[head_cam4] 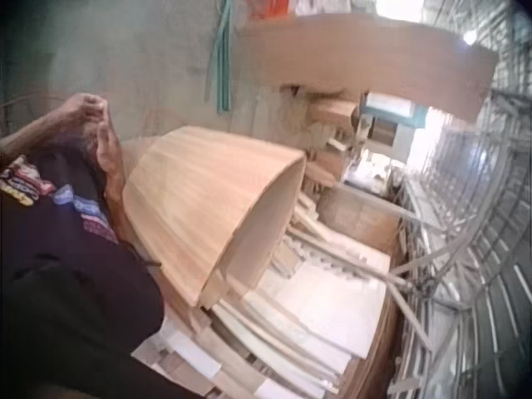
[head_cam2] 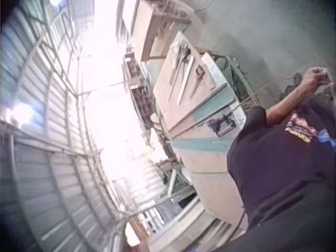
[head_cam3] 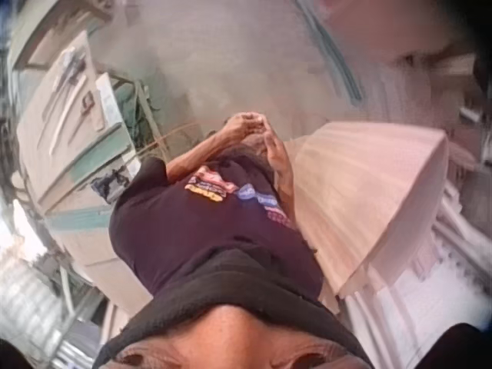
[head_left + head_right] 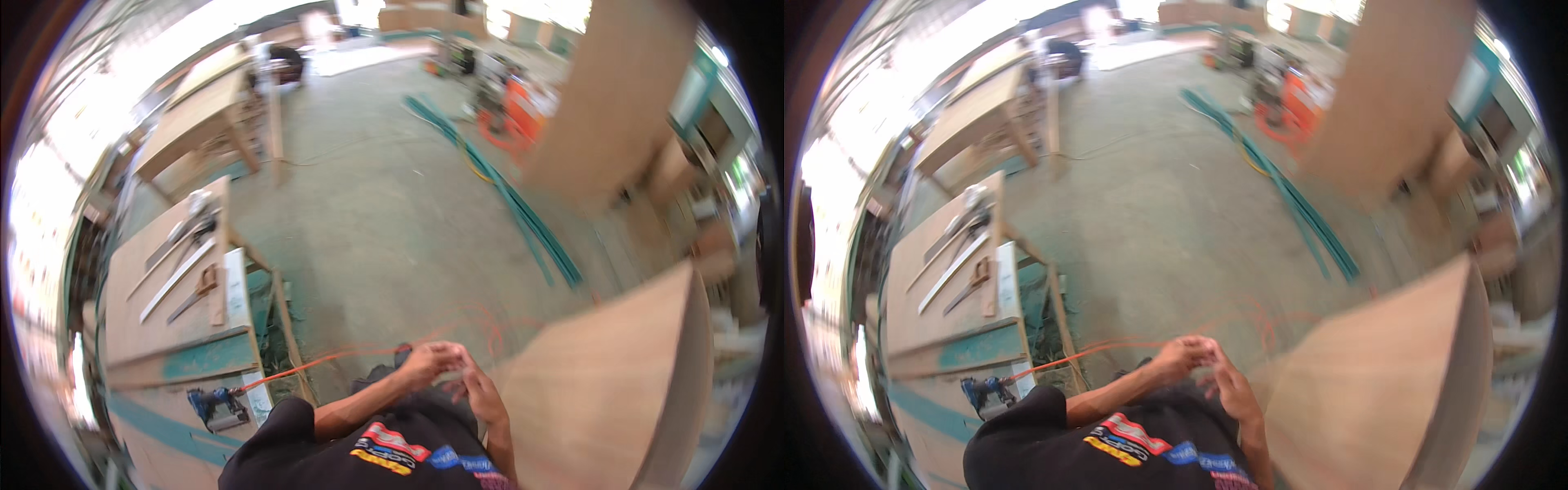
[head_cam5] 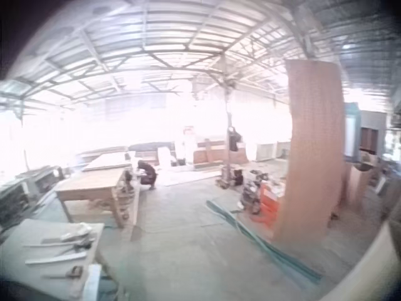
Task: The person measures a large curved wooden structure with a clamp and then moves to a workbench to select a thin wooden template. They place the template on the curved structure and use a marker to trace its outline onto the wood.
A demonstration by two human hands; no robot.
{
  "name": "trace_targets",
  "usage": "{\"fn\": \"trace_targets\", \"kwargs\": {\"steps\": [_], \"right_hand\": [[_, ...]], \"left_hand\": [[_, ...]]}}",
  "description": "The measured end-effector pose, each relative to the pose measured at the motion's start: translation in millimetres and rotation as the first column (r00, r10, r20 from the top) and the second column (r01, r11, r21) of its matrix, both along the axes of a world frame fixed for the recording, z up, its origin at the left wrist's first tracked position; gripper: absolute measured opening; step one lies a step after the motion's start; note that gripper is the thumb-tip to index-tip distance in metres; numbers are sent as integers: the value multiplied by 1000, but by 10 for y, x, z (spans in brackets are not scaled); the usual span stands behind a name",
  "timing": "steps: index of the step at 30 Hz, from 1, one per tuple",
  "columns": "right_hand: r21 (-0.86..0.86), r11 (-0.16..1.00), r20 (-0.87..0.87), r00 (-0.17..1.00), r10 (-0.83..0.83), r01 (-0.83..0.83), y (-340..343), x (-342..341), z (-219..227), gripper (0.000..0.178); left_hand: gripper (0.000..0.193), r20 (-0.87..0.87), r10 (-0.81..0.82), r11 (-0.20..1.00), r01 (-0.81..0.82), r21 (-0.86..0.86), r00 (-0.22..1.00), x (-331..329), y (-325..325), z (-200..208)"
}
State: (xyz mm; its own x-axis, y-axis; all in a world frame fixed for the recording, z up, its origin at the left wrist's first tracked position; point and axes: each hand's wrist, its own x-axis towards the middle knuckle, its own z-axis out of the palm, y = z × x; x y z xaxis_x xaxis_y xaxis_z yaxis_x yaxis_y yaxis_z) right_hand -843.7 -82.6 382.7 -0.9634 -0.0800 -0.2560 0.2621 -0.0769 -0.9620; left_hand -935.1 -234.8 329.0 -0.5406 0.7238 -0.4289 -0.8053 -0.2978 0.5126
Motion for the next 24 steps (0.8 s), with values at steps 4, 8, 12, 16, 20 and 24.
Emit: {"fn": "trace_targets", "kwargs": {"steps": [4,8,12,16,20,24], "right_hand": [[-157,988,38,999,-1,7,19,-579,-121,75],[-183,979,78,991,107,-92,-4,-1167,-205,77],[-130,947,161,936,314,-295,66,-1826,-251,76],[-138,838,266,795,545,-528,249,-2601,-402,71],[-243,740,223,706,672,-628,415,-3460,-561,75],[-260,668,267,613,743,-697,717,-4328,-636,77]], "left_hand": [[23,-96,76,997,-74,20,992,-629,67,-15],[23,-177,160,984,-171,-48,971,-1031,-96,-57],[20,-218,166,957,-210,-202,962,-1450,-260,-149],[14,-402,211,840,-376,-391,891,-1805,-243,-261],[11,-586,232,650,-572,-501,777,-2330,18,-355],[15,-548,430,492,-695,-525,718,-2953,448,-306]]}}
